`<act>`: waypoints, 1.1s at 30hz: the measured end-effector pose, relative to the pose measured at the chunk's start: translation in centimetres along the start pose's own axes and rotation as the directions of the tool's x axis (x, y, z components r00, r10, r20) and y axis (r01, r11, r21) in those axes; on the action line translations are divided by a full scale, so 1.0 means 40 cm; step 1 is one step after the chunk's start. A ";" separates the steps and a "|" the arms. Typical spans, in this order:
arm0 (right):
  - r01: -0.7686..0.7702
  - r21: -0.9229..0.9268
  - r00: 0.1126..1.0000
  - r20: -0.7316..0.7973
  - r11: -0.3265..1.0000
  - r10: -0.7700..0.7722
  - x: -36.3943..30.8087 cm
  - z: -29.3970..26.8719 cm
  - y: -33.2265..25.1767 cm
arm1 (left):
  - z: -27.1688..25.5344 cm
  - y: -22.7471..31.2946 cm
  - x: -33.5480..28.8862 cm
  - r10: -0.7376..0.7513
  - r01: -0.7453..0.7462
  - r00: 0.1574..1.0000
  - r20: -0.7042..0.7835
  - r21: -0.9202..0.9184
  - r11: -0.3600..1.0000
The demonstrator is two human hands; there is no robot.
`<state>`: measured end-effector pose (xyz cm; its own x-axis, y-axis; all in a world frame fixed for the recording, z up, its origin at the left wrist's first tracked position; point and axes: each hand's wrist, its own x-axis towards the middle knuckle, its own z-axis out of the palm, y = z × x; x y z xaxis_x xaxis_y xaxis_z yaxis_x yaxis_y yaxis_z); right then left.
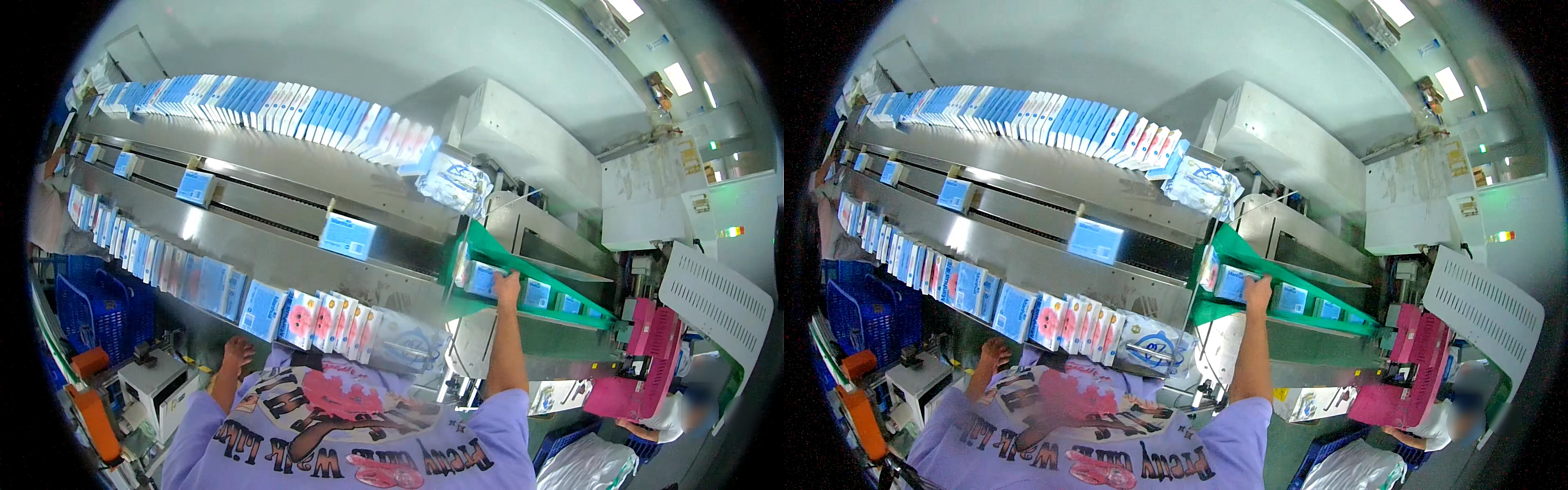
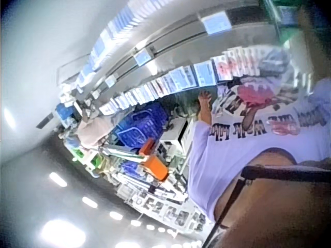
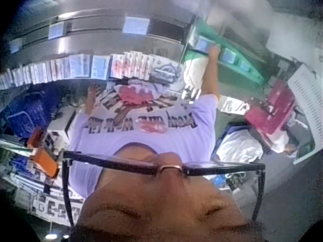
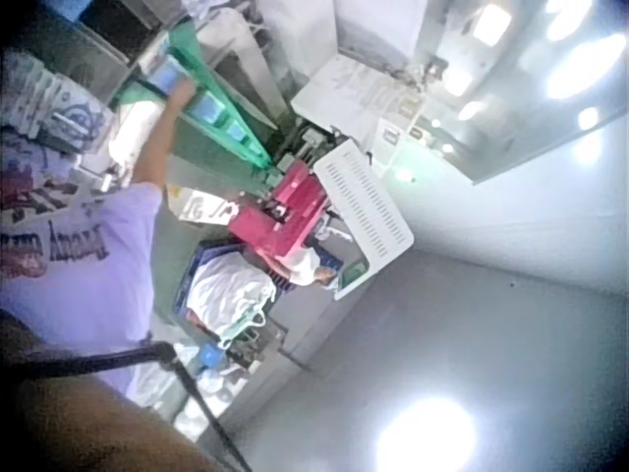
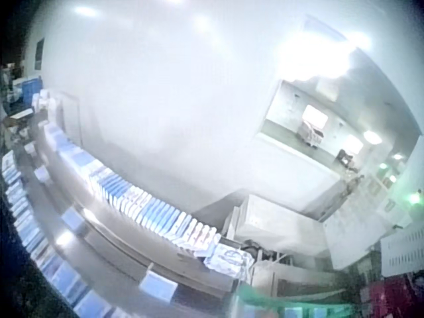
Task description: The person repeatedly picks up small blue and white boxes from a conveyor belt and places them into a green plastic crate. The action is performed continuously by hand in a repetitive loop.
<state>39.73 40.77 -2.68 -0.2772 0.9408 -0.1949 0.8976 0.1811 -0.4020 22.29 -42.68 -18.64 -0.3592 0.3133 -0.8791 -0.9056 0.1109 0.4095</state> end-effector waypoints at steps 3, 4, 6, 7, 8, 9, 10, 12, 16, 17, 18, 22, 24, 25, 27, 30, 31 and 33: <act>0.166 -0.049 0.972 -0.161 0.985 -0.172 0.012 -0.019 0.008 | 0.001 0.003 0.004 0.028 -0.028 0.999 -0.031 0.016 0.999; 0.262 -0.115 0.925 -0.253 0.958 -0.283 0.004 -0.029 0.002 | 0.002 0.006 0.007 0.045 -0.044 0.998 -0.032 0.031 0.999; 0.317 0.060 0.939 -0.162 0.946 -0.304 -0.035 -0.036 -0.077 | -0.005 -0.010 0.017 0.094 -0.092 0.995 -0.036 0.061 0.994; 0.304 0.160 0.951 -0.115 0.939 -0.288 -0.053 -0.039 -0.098 | -0.008 -0.011 0.034 0.142 -0.141 0.990 -0.007 0.107 0.984; 0.284 0.260 0.959 -0.064 0.923 -0.277 -0.064 -0.030 -0.116 | -0.015 -0.013 0.050 0.228 -0.232 0.973 0.045 0.185 0.955; 0.272 0.287 0.961 -0.024 0.919 -0.277 -0.068 -0.014 -0.124 | -0.025 -0.013 0.061 0.336 -0.361 0.932 0.135 0.275 0.891; 0.255 0.316 0.963 0.007 0.914 -0.271 -0.073 0.004 -0.131 | -0.031 -0.016 0.066 0.473 -0.577 0.811 0.344 0.346 0.740; 0.230 0.367 0.959 0.071 0.901 -0.274 -0.082 0.035 -0.150 | -0.028 0.000 0.068 0.470 -0.579 0.802 0.368 0.286 0.764; 0.164 0.308 0.972 0.114 0.937 -0.208 -0.074 0.044 -0.136 | 0.107 0.052 0.026 -0.136 0.129 0.985 -0.105 -0.073 0.989; 0.157 0.290 0.973 0.121 0.944 -0.199 -0.066 0.049 -0.130 | 0.076 0.042 0.016 -0.048 0.046 0.996 -0.077 -0.032 0.998; 0.148 0.270 0.974 0.127 0.951 -0.188 -0.057 0.057 -0.116 | 0.043 0.034 0.013 0.055 -0.054 0.998 -0.039 0.027 0.998; 0.113 0.192 0.986 0.097 0.975 -0.133 -0.050 0.060 -0.091 | 0.010 0.025 0.009 -0.046 0.041 0.998 -0.045 -0.109 0.993; 0.150 0.129 0.986 0.054 0.980 -0.158 -0.054 0.064 -0.086 | -0.017 0.019 0.015 -0.031 0.034 0.998 0.054 -0.049 0.998; 0.165 0.093 0.985 0.024 0.982 -0.168 -0.054 0.059 -0.076 | -0.008 0.018 0.018 -0.046 0.044 0.998 0.051 0.027 0.999; 0.162 0.085 0.987 0.007 0.983 -0.163 -0.052 0.044 -0.049 | 0.006 0.024 0.019 -0.057 0.057 0.985 0.164 0.006 0.998; 0.108 0.108 0.994 0.014 0.988 -0.110 -0.030 0.041 -0.009 | -0.019 0.020 0.056 0.153 0.296 0.756 0.637 -0.540 0.788; 0.072 0.097 0.997 -0.021 0.993 -0.070 -0.024 0.021 0.018 | 0.029 0.045 0.064 0.121 0.308 0.734 0.668 -0.487 0.817; 0.007 0.096 0.999 0.040 0.995 -0.011 -0.013 0.001 0.007 | 0.031 0.007 0.054 0.154 -0.154 0.986 0.066 -0.003 0.988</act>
<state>40.12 40.31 -2.71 -0.3005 0.9266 -0.2260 0.8586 0.1597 -0.4872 21.54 -40.80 -20.13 -0.4784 0.3885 -0.7876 -0.8402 0.0583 0.5391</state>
